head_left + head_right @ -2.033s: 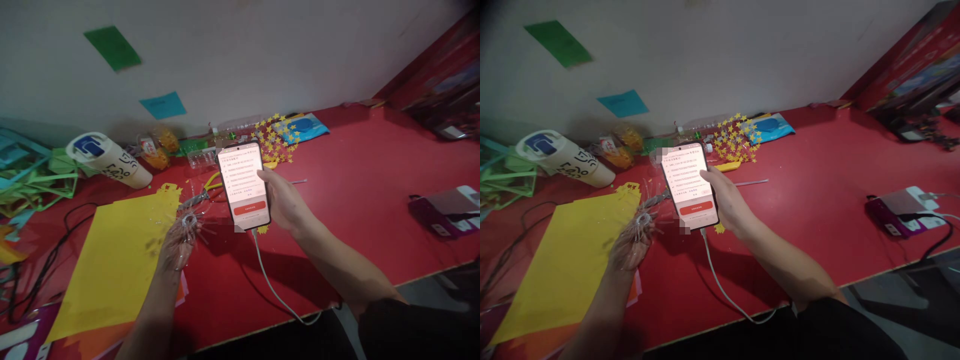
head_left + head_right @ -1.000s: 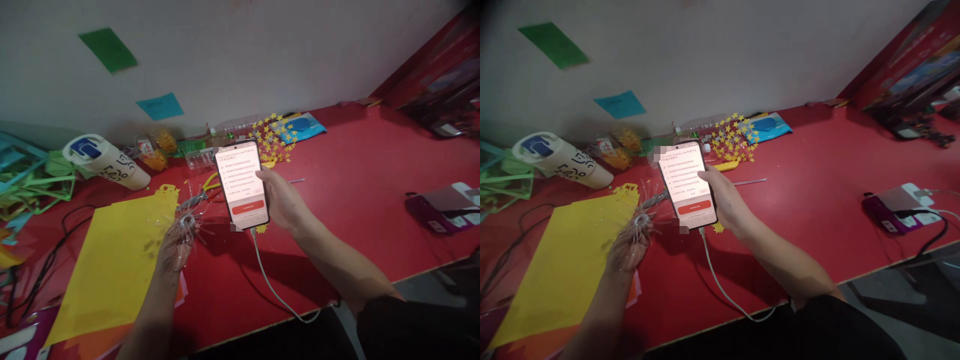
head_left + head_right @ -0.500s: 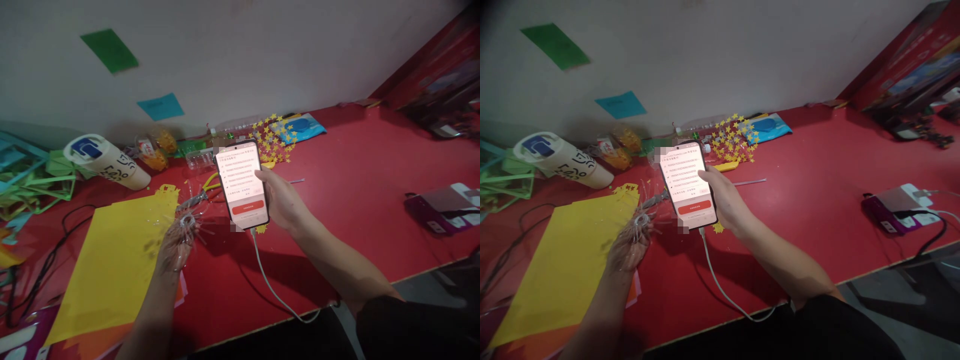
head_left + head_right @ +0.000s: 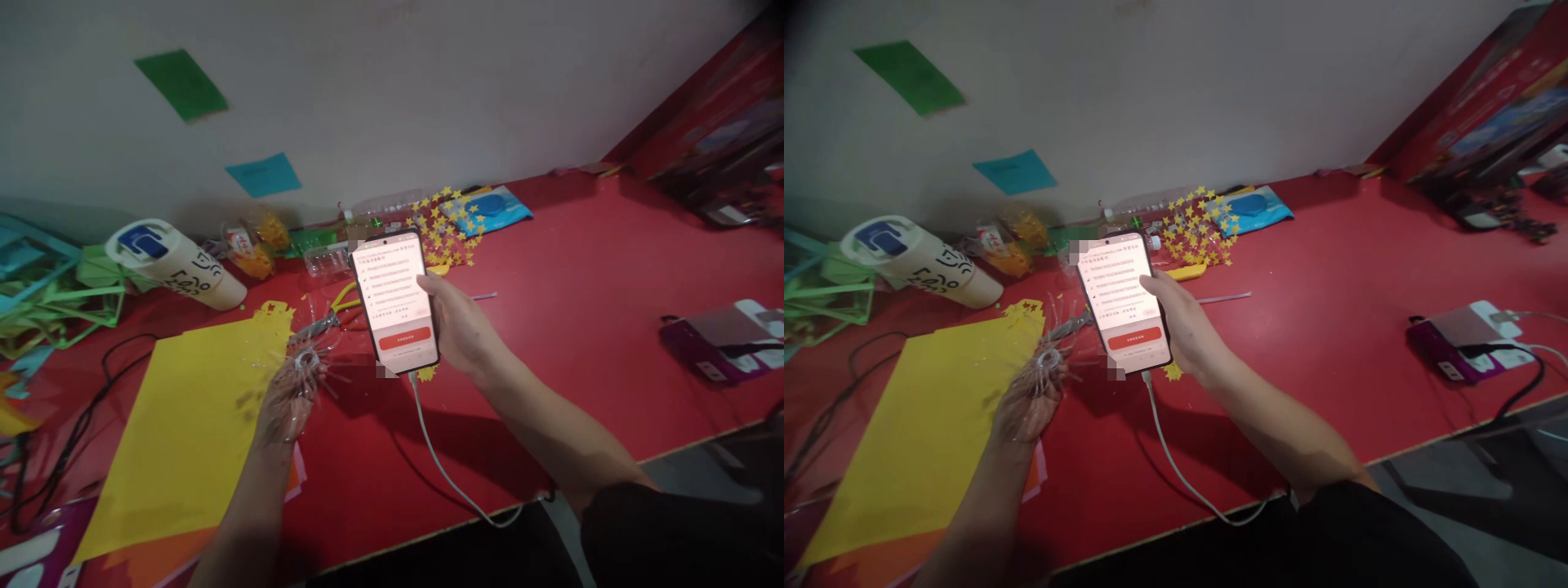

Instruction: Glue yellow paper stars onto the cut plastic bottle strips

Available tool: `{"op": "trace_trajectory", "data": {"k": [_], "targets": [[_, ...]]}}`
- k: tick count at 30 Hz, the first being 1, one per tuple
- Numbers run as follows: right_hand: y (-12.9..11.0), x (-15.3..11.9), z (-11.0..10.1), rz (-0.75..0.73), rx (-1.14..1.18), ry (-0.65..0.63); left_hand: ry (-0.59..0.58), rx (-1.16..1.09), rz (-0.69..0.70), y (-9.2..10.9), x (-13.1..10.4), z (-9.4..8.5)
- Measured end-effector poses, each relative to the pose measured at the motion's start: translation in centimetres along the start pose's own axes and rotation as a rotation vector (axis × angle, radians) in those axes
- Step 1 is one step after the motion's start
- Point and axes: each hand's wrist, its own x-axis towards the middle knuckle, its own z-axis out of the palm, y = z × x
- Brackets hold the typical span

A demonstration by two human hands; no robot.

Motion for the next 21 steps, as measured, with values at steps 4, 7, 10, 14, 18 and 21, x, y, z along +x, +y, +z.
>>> {"op": "trace_trajectory", "data": {"k": [4, 7, 10, 14, 18, 21], "targets": [[0.03, 0.0, -0.09, -0.026, -0.04, -0.01, -0.002, 0.001, -0.014, -0.05, 0.04, -0.04], [0.02, -0.07, -0.07, -0.023, -0.039, 0.0, 0.006, -0.012, -0.024, -0.02, 0.01, 0.09], [-0.05, -0.13, 0.0, -0.001, -0.021, 0.009, 0.0, -0.011, -0.016, 0.02, -0.03, 0.2], [-0.15, -0.21, 0.03, -0.013, -0.051, 0.005, 0.003, -0.017, -0.006, 0.05, -0.03, 0.15], [-0.18, -0.3, 0.05, -0.011, -0.055, 0.01, 0.002, -0.015, -0.018, 0.01, 0.02, 0.04], [-0.16, -0.27, 0.09, -0.004, -0.028, 0.015, -0.003, -0.017, -0.011, -0.04, 0.02, 0.03]]}}
